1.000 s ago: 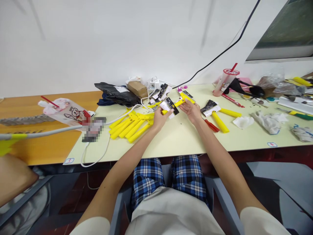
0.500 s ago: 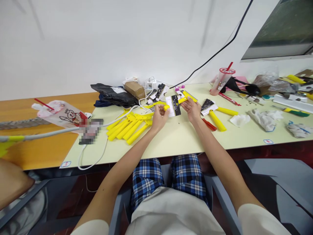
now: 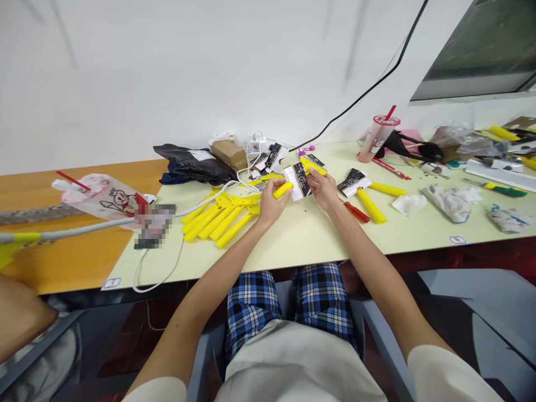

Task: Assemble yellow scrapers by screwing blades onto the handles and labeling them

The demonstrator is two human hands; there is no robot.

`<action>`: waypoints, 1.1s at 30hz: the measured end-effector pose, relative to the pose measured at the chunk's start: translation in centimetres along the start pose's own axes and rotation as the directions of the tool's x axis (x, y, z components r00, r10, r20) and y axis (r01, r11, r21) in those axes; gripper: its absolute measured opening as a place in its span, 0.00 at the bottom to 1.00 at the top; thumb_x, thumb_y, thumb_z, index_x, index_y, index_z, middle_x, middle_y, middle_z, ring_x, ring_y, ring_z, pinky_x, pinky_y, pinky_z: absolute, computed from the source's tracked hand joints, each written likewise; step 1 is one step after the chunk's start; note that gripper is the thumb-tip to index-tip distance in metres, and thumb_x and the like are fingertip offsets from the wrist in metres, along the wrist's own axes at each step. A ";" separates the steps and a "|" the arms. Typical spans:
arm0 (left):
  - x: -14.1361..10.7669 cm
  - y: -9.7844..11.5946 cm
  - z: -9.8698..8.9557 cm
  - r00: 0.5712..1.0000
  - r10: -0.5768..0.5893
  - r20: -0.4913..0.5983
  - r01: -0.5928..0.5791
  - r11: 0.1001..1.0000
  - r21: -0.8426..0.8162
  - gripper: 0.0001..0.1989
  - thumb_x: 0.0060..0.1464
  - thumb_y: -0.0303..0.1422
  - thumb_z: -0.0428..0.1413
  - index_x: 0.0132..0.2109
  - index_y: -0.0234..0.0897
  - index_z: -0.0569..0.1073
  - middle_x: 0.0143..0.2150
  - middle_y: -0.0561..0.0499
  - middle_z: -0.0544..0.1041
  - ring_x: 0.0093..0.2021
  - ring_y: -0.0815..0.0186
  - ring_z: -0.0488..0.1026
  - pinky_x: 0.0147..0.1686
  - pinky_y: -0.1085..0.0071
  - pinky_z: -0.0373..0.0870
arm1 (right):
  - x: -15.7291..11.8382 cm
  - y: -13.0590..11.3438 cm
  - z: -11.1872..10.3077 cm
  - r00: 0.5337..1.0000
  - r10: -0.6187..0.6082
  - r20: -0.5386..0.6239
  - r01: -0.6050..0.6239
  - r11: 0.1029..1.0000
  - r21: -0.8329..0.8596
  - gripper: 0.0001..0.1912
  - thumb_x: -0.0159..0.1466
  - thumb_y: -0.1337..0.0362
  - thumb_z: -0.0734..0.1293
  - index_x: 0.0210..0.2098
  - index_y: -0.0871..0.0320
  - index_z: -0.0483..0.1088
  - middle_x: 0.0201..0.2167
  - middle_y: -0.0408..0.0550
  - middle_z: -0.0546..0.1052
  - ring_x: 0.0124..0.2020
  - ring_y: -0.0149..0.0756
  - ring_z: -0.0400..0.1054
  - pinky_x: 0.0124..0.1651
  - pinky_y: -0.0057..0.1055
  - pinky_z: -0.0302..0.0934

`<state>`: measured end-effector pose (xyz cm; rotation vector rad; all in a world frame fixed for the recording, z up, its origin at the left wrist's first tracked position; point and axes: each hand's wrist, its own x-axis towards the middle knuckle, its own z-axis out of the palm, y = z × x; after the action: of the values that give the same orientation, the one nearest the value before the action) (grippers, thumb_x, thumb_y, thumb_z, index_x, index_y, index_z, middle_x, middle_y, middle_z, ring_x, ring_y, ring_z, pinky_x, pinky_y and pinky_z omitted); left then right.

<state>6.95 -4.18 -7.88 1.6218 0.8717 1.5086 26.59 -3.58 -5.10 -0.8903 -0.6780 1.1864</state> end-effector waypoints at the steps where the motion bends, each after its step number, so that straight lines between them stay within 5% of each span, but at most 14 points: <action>1: 0.1 -0.1 0.0 1.000 -0.015 -0.001 0.015 1.000 -0.013 0.19 0.58 0.41 0.71 0.50 0.41 0.76 0.52 0.45 0.83 0.54 0.56 0.81 0.62 0.57 0.75 | 0.0 0.0 0.0 1.000 -0.007 0.031 0.007 1.000 -0.003 0.23 0.54 0.53 0.88 0.40 0.55 0.79 0.38 0.46 0.87 0.36 0.34 0.83 0.39 0.27 0.78; 6: 0.5 -0.1 -0.2 0.981 -0.191 0.044 0.196 0.965 -0.176 0.25 0.49 0.47 0.77 0.47 0.40 0.80 0.49 0.44 0.85 0.50 0.56 0.82 0.56 0.57 0.79 | -0.4 -0.3 0.1 0.994 0.005 0.112 0.000 0.999 -0.044 0.23 0.53 0.53 0.88 0.41 0.55 0.80 0.39 0.45 0.87 0.36 0.34 0.80 0.39 0.28 0.74; 10: 0.5 0.7 -0.2 0.896 -0.380 0.229 0.439 0.832 -0.339 0.28 0.44 0.45 0.80 0.48 0.37 0.82 0.47 0.45 0.86 0.47 0.58 0.82 0.51 0.61 0.80 | -0.9 -0.3 0.4 0.991 0.067 0.119 -0.053 0.992 -0.118 0.23 0.51 0.52 0.88 0.35 0.58 0.80 0.34 0.45 0.85 0.31 0.35 0.75 0.33 0.30 0.69; 16: 0.3 1.5 0.0 0.863 -0.418 0.284 0.505 0.693 -0.514 0.25 0.46 0.39 0.80 0.48 0.38 0.82 0.48 0.49 0.86 0.47 0.62 0.83 0.52 0.65 0.79 | -1.5 0.0 0.8 0.951 0.181 0.250 -0.129 0.969 -0.209 0.25 0.53 0.48 0.88 0.36 0.59 0.81 0.35 0.49 0.85 0.31 0.37 0.75 0.34 0.33 0.71; 22: 1.2 1.3 -0.3 0.875 -0.471 0.113 0.424 0.632 -0.648 0.23 0.49 0.33 0.78 0.48 0.40 0.78 0.50 0.50 0.85 0.46 0.65 0.83 0.51 0.67 0.78 | -1.7 0.1 1.2 0.921 0.178 0.346 -0.144 0.982 -0.121 0.29 0.64 0.36 0.80 0.46 0.55 0.80 0.44 0.51 0.87 0.45 0.45 0.82 0.48 0.38 0.79; 29: 2.0 0.7 -1.0 0.930 -0.346 -0.123 0.193 0.746 -0.637 0.28 0.51 0.40 0.78 0.53 0.45 0.75 0.50 0.50 0.83 0.48 0.64 0.82 0.53 0.67 0.79 | -3.3 1.1 1.8 0.710 0.369 0.600 -0.200 0.922 -0.331 0.25 0.62 0.44 0.84 0.47 0.57 0.84 0.45 0.54 0.87 0.39 0.40 0.82 0.43 0.35 0.80; 33: 2.2 -0.6 -1.4 0.921 -0.261 -0.289 0.117 0.893 -0.435 0.31 0.53 0.42 0.77 0.57 0.45 0.71 0.56 0.46 0.80 0.55 0.60 0.81 0.59 0.64 0.77 | -3.5 1.0 2.0 0.732 0.345 0.588 -0.176 0.929 -0.327 0.21 0.63 0.47 0.84 0.45 0.57 0.84 0.43 0.51 0.87 0.37 0.36 0.80 0.39 0.30 0.79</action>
<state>5.73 -1.85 -7.26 0.9551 0.7999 1.7194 23.53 -6.36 -4.94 -0.7979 -1.3148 1.7196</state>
